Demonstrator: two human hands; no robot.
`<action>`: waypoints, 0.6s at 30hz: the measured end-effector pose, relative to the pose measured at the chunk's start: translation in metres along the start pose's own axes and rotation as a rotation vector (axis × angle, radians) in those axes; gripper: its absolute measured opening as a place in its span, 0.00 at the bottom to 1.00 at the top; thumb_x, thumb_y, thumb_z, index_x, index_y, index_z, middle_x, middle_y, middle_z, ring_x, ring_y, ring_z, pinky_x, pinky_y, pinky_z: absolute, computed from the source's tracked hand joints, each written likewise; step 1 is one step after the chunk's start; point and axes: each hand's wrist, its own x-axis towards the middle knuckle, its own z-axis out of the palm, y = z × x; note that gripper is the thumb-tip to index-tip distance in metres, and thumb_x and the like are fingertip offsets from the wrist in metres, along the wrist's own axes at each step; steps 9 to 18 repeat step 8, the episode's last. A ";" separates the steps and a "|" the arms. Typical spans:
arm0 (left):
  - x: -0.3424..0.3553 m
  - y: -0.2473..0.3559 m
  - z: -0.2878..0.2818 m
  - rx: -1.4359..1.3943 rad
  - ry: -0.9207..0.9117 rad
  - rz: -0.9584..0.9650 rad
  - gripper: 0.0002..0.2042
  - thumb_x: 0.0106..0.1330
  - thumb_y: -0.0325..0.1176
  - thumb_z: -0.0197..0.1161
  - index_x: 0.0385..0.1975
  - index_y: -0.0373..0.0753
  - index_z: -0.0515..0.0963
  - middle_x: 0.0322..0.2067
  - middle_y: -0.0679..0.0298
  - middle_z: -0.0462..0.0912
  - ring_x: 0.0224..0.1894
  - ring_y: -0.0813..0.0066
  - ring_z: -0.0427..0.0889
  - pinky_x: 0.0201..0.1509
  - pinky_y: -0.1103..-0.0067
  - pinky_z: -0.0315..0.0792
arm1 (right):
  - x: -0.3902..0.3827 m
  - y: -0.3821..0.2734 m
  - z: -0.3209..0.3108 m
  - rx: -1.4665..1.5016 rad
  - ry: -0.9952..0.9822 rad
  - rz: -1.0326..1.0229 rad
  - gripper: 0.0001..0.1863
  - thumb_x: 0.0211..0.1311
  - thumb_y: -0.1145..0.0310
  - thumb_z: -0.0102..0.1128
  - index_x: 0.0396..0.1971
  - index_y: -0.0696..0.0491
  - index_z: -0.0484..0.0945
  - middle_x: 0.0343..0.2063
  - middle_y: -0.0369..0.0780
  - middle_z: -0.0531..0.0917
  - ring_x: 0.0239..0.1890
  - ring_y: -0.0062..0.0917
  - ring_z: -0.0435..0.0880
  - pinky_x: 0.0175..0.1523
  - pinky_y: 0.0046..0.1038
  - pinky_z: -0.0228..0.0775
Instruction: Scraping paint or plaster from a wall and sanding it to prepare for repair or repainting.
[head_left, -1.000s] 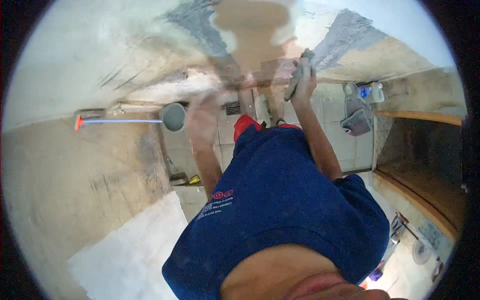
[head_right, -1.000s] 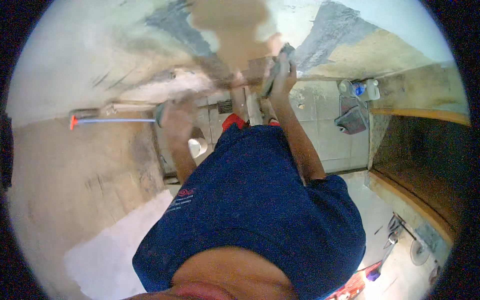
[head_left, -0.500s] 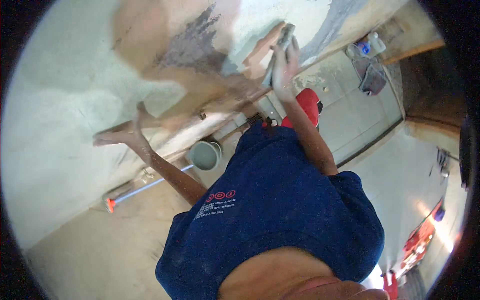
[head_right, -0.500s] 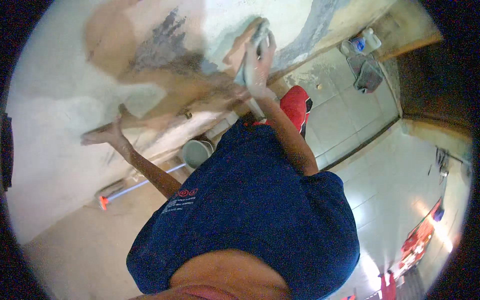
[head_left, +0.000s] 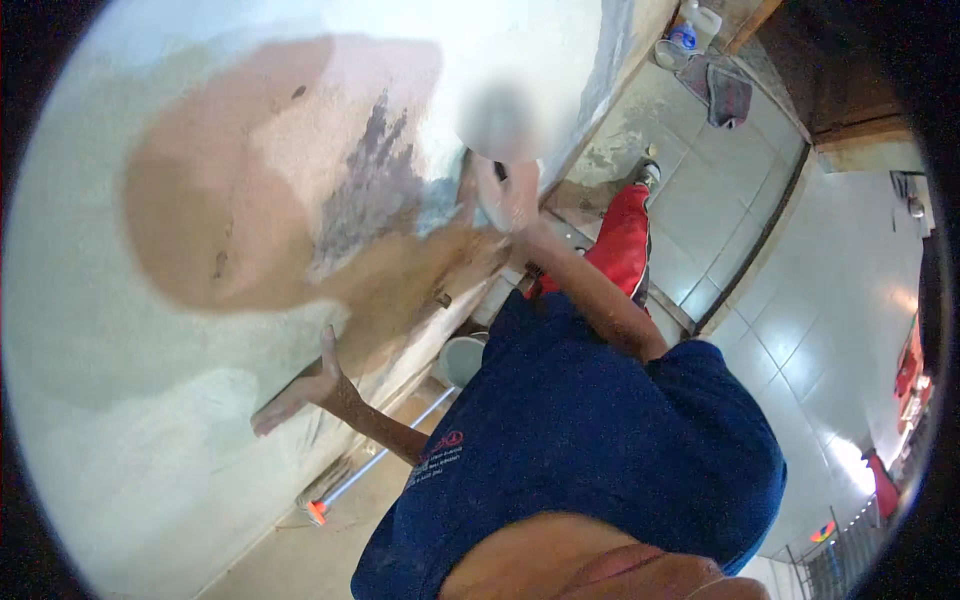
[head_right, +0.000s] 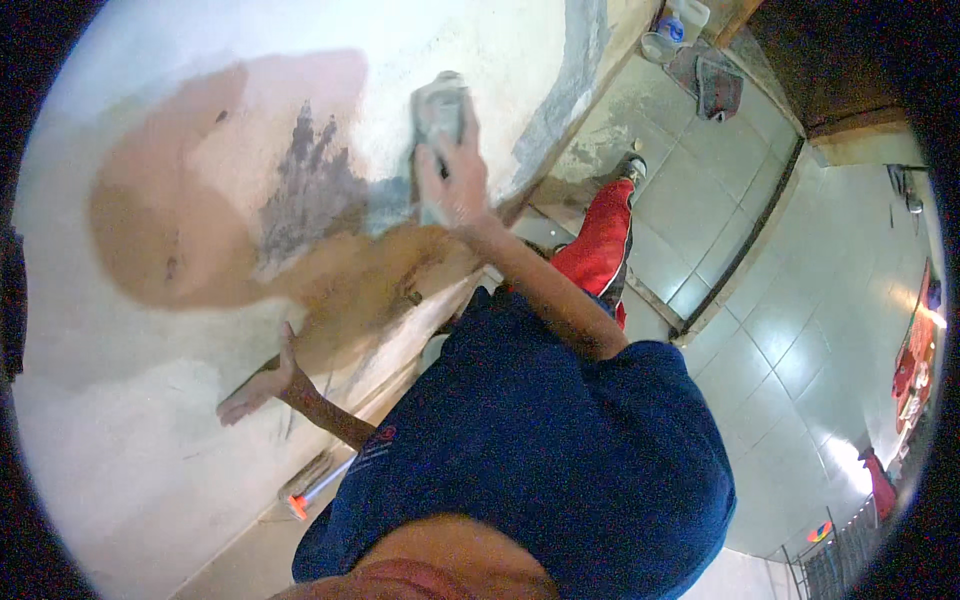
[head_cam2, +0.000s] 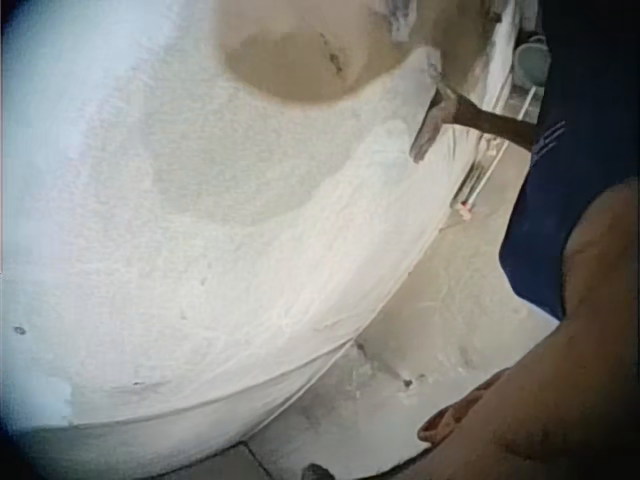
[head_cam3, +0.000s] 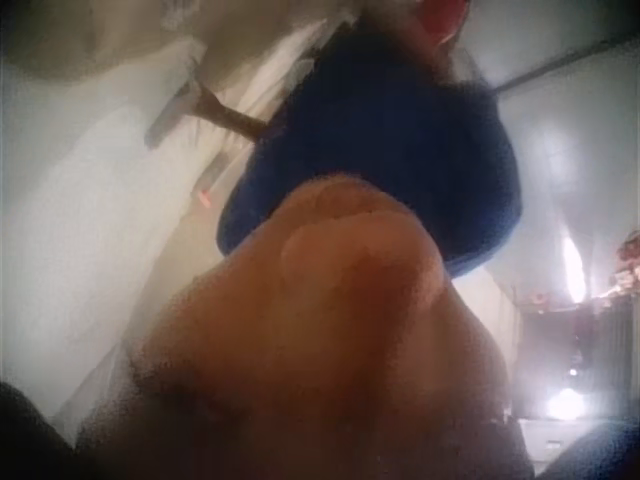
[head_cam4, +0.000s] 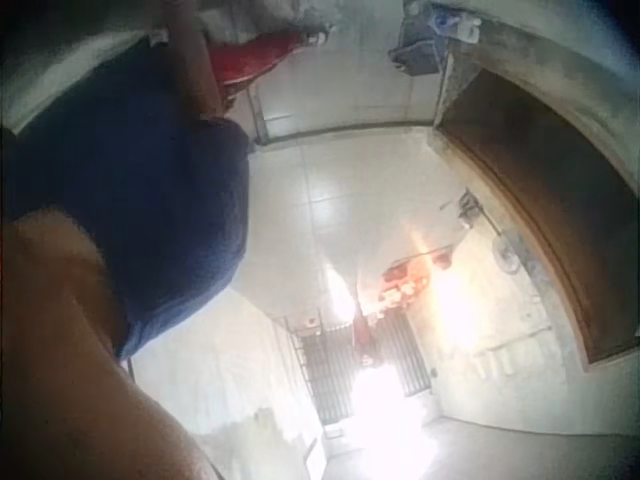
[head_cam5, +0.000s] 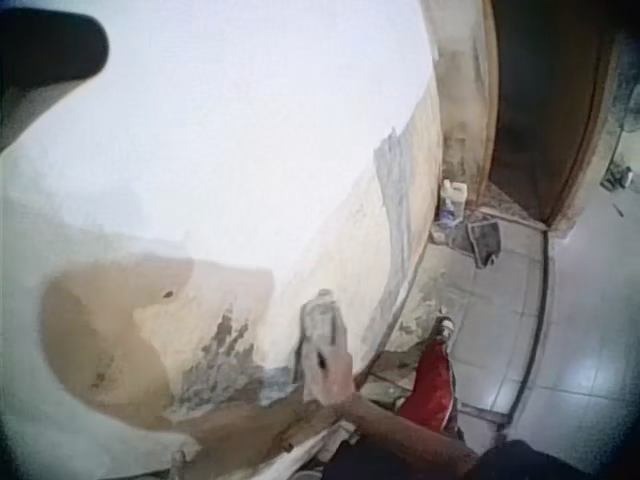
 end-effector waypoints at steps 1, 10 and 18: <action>0.015 0.024 -0.010 -0.041 -0.085 -0.209 0.83 0.15 0.78 0.67 0.65 0.27 0.24 0.63 0.28 0.20 0.67 0.34 0.17 0.63 0.41 0.23 | 0.008 -0.003 -0.002 0.043 0.033 0.005 0.12 0.61 0.69 0.52 0.37 0.62 0.78 0.66 0.57 0.53 0.65 0.49 0.60 0.64 0.37 0.58; 0.009 -0.004 -0.011 0.109 -0.068 -0.086 0.85 0.11 0.82 0.63 0.64 0.26 0.24 0.63 0.27 0.22 0.66 0.33 0.18 0.63 0.40 0.24 | 0.025 0.040 -0.002 0.132 0.090 0.335 0.14 0.63 0.66 0.51 0.35 0.60 0.81 0.66 0.55 0.53 0.69 0.45 0.54 0.66 0.36 0.55; 0.009 -0.004 -0.011 0.109 -0.068 -0.086 0.85 0.11 0.82 0.63 0.64 0.26 0.24 0.63 0.27 0.22 0.66 0.33 0.18 0.63 0.40 0.24 | 0.025 0.040 -0.002 0.132 0.090 0.335 0.14 0.63 0.66 0.51 0.35 0.60 0.81 0.66 0.55 0.53 0.69 0.45 0.54 0.66 0.36 0.55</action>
